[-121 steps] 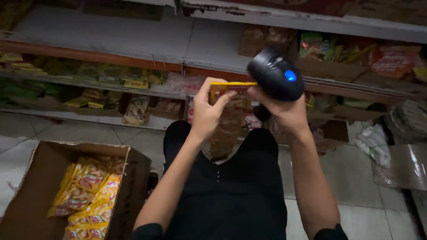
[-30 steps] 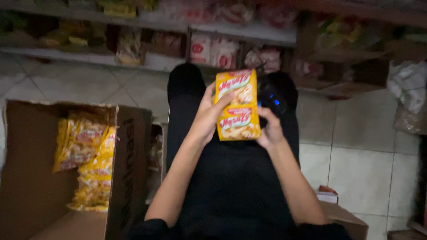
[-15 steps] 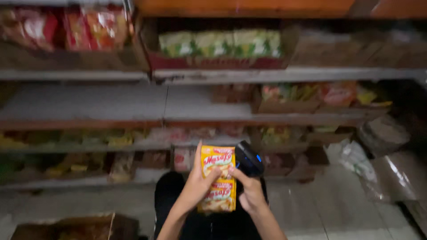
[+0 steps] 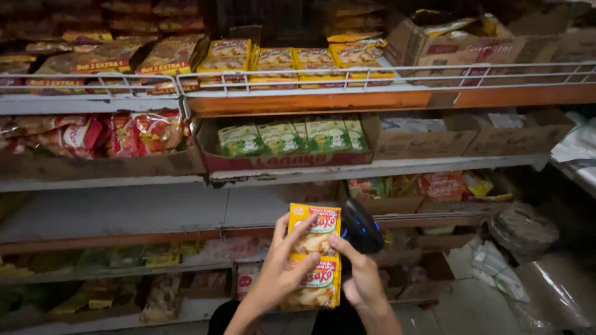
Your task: The person sits on the floor and repeatedly picks up yellow snack packets from a cardboard box. They use a handheld barcode scanner to scan each packet, then place the scanned packets onto a wire shelf. The person stacks the packets in neat rows on the shelf.
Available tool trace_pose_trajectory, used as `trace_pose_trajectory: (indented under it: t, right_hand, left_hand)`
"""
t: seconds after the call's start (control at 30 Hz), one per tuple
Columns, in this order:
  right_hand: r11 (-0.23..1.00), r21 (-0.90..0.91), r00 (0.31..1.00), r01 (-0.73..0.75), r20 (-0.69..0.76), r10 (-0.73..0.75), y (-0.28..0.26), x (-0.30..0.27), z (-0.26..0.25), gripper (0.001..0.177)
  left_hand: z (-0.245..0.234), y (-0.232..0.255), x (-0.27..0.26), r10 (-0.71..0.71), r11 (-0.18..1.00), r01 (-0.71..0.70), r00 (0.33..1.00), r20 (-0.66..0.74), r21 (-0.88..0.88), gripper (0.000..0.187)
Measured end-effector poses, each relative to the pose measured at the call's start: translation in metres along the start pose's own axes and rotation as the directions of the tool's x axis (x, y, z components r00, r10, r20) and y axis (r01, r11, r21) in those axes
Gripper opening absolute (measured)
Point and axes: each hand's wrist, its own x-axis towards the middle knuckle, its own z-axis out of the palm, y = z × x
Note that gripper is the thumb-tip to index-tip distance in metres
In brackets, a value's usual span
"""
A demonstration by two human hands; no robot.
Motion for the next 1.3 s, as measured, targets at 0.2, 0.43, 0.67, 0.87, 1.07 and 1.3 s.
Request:
trace_pose_trajectory:
  t: [0.2,0.43,0.67,0.87,1.07,1.3]
  right_hand:
    - [0.841,-0.246,0.875,0.481,0.194,-0.444,-0.072,0.028,0.032,0.037]
    - [0.785,-0.277,0.831,0.554,0.252,-0.497,-0.129,0.043,0.090,0.046]
    - [0.780,-0.092,0.755,0.620,0.343,-0.559,-0.130,0.061,0.102,0.049]
    - [0.768,-0.094,0.737,0.633,0.378,-0.561,-0.119,0.072,0.077,0.051]
    - [0.772,-0.193,0.770,0.605,0.389,-0.505,-0.118,0.072,0.065,0.048]
    - [0.900,-0.094,0.860,0.425,0.352,-0.369,-0.126,0.078,0.075,0.035]
  left_hand:
    - [-0.022,0.026,0.068,0.076,0.981,-0.087,0.995,-0.065,-0.175,0.071]
    - [-0.038,0.054,0.142,0.150,0.946,-0.132,0.988,0.038,-0.297,0.087]
    - [-0.021,0.052,0.149,0.387,0.922,-0.388,0.920,0.068,0.002,0.108]
    - [-0.026,0.047,0.147,0.207,0.962,-0.201,0.978,0.014,-0.184,0.107]
    - [-0.044,0.038,0.154,0.343,0.898,-0.345,0.938,0.058,0.274,0.086]
    - [-0.034,0.023,0.137,0.093,0.994,-0.087,0.990,0.104,-0.063,0.066]
